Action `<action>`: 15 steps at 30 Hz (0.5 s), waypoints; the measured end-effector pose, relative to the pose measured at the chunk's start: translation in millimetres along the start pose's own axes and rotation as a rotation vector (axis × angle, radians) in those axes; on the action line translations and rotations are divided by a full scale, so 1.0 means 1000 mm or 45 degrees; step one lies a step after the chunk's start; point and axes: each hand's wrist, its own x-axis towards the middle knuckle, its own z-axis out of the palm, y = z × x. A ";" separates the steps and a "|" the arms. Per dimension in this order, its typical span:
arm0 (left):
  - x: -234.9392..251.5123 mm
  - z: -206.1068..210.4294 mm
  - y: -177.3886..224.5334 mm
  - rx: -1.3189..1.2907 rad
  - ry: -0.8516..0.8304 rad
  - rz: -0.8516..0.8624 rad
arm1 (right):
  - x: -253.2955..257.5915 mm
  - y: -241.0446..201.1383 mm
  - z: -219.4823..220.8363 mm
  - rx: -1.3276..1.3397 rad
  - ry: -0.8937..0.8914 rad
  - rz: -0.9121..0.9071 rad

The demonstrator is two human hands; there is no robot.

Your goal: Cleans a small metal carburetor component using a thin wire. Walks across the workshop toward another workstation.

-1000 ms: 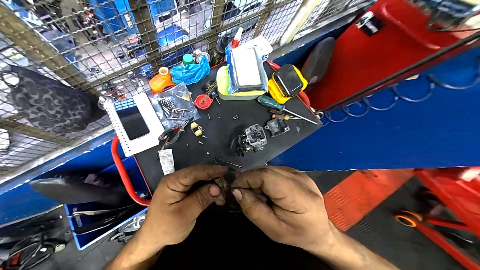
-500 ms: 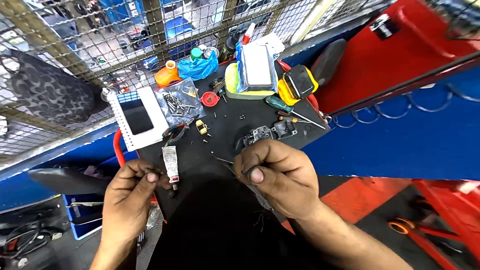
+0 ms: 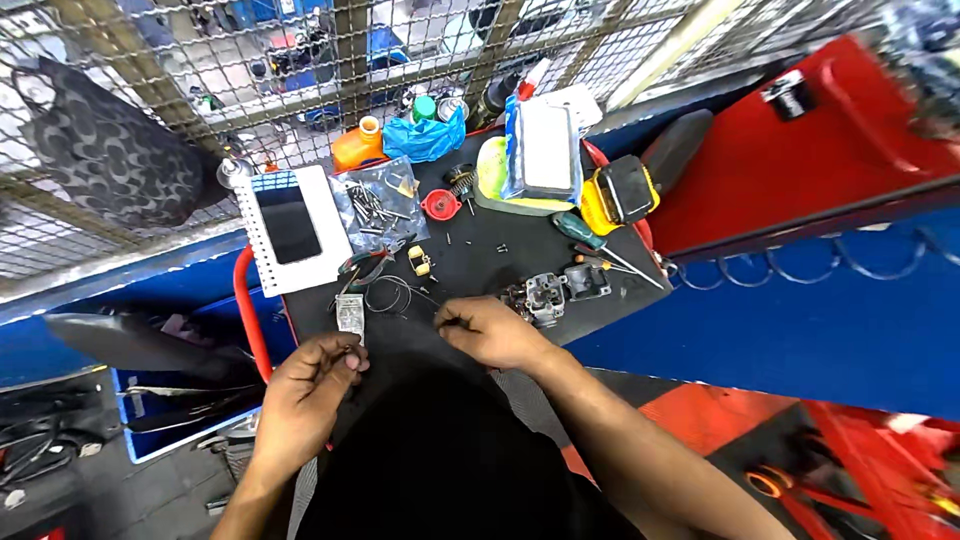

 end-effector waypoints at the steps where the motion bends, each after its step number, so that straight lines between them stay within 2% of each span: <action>1: 0.001 0.000 -0.002 0.004 -0.003 -0.014 | 0.006 -0.001 0.000 -0.072 0.008 0.051; 3: 0.003 0.002 -0.006 0.033 -0.003 -0.039 | 0.021 -0.005 0.002 -0.234 0.090 0.037; 7: -0.003 0.008 -0.003 0.152 0.015 -0.100 | 0.067 -0.007 0.018 -0.637 0.197 -0.274; 8: -0.007 0.010 -0.002 0.166 0.016 -0.102 | 0.079 -0.008 0.020 -0.728 0.144 -0.288; 11: -0.027 0.015 -0.003 0.159 0.077 -0.089 | 0.108 -0.021 0.022 -0.988 -0.141 -0.133; 15: -0.060 0.022 -0.008 0.106 0.284 -0.164 | 0.118 -0.044 0.026 -1.167 -0.310 -0.044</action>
